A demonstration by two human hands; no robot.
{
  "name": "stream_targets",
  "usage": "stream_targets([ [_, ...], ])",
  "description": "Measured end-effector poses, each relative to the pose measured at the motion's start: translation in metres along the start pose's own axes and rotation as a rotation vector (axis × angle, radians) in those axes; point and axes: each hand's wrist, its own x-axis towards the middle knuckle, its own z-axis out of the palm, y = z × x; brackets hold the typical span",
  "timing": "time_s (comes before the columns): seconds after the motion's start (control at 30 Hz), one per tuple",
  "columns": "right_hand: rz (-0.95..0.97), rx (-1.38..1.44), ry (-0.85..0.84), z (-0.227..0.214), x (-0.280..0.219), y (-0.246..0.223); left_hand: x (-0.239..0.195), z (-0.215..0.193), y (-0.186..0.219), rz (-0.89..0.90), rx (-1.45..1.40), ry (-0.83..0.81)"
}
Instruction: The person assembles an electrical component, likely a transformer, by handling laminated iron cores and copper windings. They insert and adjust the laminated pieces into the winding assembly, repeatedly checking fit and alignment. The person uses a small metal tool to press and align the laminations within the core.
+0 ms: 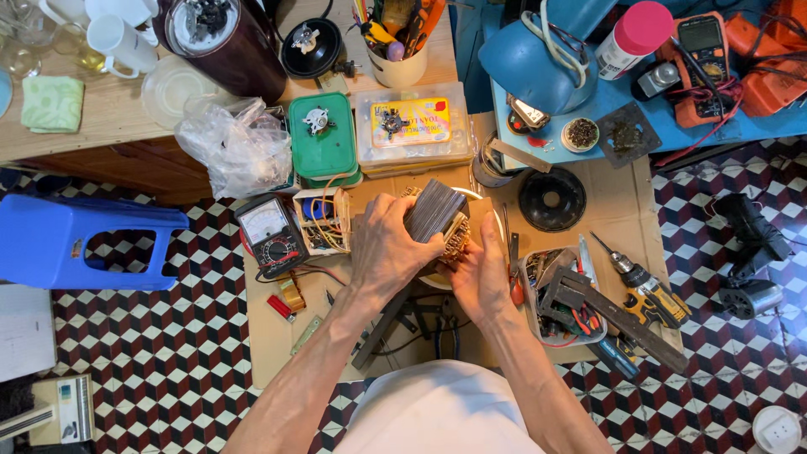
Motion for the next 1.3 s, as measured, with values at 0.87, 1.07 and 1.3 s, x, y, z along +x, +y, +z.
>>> stream_targets([
  [0.87, -0.347, -1.092, 0.833, -0.157, -0.128, -0.039, 0.021, -0.036, -0.021, 0.646, 0.106, -0.372],
  [1.07, -0.454, -1.259, 0.972, -0.168, -0.145, -0.035, 0.069, -0.025, -0.003, 0.816, 0.121, -0.71],
  [1.3, -0.522, -1.412, 1.054, -0.206, -0.146, -0.041, 0.056, -0.026, 0.0, 0.828, 0.155, -0.614],
])
